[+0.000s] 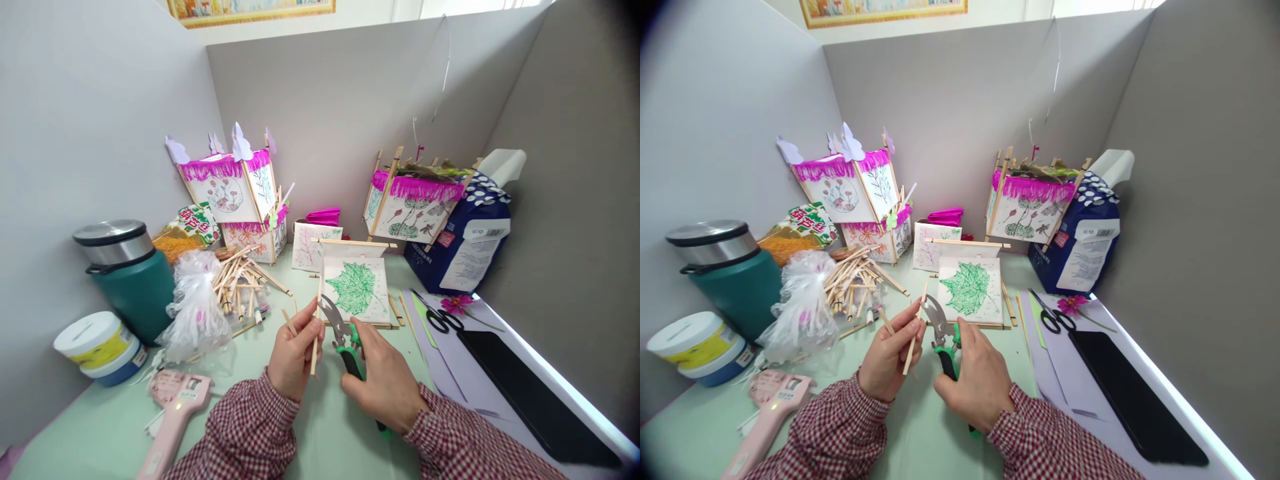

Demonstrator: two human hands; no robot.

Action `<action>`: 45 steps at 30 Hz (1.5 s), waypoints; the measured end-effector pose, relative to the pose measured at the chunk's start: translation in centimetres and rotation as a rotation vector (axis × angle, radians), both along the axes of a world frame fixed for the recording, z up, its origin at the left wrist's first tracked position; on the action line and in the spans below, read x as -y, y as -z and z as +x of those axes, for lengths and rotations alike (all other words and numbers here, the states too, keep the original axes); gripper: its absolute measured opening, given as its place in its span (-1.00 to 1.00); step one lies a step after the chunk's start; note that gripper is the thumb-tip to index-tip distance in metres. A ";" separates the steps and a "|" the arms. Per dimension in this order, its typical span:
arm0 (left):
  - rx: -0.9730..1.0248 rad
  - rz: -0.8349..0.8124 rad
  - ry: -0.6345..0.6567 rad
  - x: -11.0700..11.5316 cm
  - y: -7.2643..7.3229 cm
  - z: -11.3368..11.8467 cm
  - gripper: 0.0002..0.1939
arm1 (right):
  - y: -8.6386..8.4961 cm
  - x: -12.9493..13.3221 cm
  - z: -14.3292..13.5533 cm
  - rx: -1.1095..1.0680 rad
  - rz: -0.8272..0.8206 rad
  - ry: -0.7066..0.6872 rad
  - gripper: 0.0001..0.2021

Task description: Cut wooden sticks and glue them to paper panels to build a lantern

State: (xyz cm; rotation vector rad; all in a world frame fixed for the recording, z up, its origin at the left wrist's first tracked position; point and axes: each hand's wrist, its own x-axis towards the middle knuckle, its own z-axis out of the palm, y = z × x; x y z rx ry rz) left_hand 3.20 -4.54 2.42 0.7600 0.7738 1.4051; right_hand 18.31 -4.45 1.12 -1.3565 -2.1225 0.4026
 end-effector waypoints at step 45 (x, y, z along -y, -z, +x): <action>0.002 -0.080 0.043 0.0 -0.5 0.1 -0.54 | 0.4 -1.3 0.3 -0.062 -0.019 0.058 -0.51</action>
